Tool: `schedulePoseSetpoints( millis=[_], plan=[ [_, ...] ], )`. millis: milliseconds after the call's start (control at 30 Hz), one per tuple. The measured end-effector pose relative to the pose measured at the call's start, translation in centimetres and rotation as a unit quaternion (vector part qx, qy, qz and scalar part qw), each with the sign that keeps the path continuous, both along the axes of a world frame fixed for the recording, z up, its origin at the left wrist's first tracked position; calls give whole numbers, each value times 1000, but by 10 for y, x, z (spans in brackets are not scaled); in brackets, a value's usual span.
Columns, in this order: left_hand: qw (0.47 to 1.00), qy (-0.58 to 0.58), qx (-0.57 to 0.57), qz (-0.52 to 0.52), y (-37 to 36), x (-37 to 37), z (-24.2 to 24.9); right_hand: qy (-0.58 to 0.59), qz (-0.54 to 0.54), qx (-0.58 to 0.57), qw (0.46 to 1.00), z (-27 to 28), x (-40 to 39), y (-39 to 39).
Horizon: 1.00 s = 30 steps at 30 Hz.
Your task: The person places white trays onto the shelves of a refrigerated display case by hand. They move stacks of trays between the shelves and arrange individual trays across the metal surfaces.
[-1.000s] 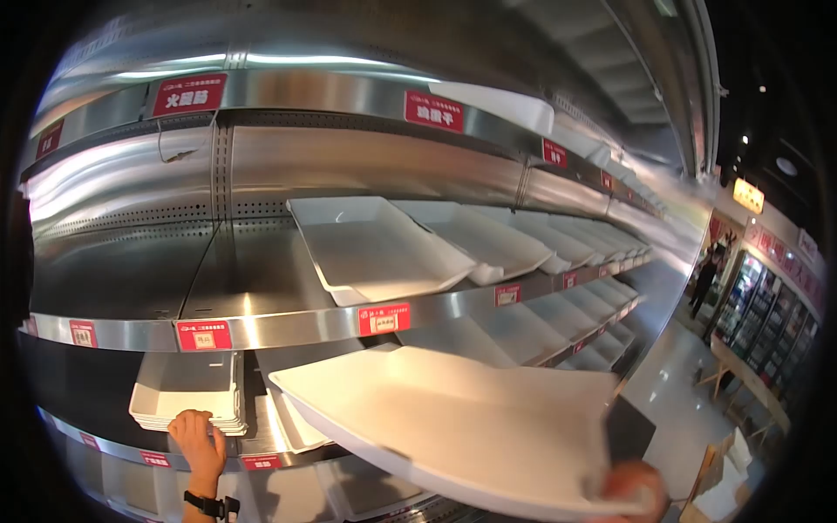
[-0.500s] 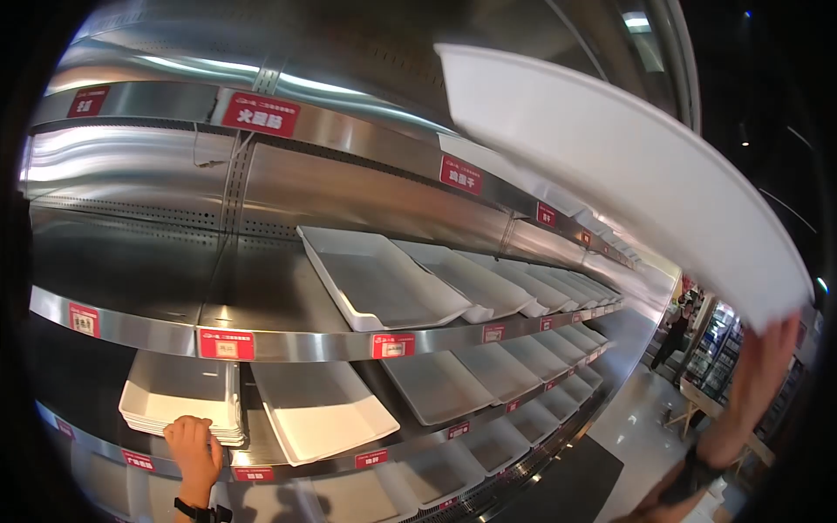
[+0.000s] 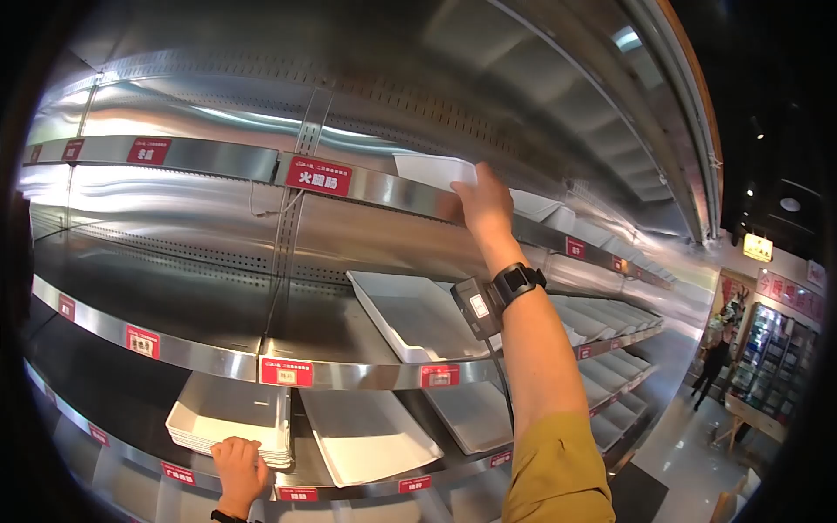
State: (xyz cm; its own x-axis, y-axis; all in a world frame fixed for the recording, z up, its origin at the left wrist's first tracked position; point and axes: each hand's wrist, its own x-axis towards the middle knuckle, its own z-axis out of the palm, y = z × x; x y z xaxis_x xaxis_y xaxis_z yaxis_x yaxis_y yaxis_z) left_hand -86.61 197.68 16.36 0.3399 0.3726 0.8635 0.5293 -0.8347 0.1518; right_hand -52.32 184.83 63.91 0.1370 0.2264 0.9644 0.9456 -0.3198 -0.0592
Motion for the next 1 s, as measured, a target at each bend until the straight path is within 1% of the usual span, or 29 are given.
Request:
schedulePoseSetpoints(
  millis=[33,67,133,167,200,233,267,300,333,367,400,467,533,567,600,667,767,867,900,1000],
  plan=[
    [1000,-1,-13,-8,0,0,-1,3,-33,-10,999,-5,2,1],
    [999,2,-27,-18,-1,1,-1,-11,-3,4,1000,-10,6,1],
    [1000,2,-20,-13,-1,3,-1,-35,49,32,998,-22,11,-5],
    [1000,4,-21,-13,-1,4,-1,-63,67,56,994,-38,8,-9],
    [1000,5,-24,-12,-1,5,-1,-61,83,70,992,-59,-10,-19],
    [1000,9,-27,-10,-1,5,-2,-139,134,63,979,-91,-20,-34],
    [999,13,-30,-7,0,6,-3,-66,250,57,964,-128,-44,-51],
    [999,14,-34,-4,0,8,-4,-30,272,27,962,-172,-62,-69],
    [999,11,-34,-2,0,10,-3,-63,309,-27,949,-215,-70,-82],
    [999,8,-35,1,-1,12,-3,-15,361,-136,922,-265,-78,-96],
    [999,9,-37,7,-2,13,-3,18,378,-226,898,-311,-88,-98],
    [999,16,-33,18,-3,18,-3,133,390,-325,851,-382,-105,-89],
    [998,14,-36,40,-4,24,-6,193,353,-338,851,-452,-102,-73],
    [998,20,-39,49,-4,27,-7,163,357,-297,871,-472,-101,-69],
    [997,23,-40,60,-4,30,-7,188,306,-343,868,-488,-107,-66],
    [996,35,-40,71,-7,31,-9,205,284,-355,867,-503,-115,-60],
    [994,67,-39,83,-7,30,-8,247,305,-311,866,-510,-117,-47],
    [989,121,-65,49,-9,20,5,273,271,-278,880,-518,-118,-35],
    [981,175,-76,41,-9,10,12,272,275,-229,893,-522,-118,-30],
    [965,246,-90,1,-4,-9,30,294,249,-230,894,-533,-114,-26]
  ],
)
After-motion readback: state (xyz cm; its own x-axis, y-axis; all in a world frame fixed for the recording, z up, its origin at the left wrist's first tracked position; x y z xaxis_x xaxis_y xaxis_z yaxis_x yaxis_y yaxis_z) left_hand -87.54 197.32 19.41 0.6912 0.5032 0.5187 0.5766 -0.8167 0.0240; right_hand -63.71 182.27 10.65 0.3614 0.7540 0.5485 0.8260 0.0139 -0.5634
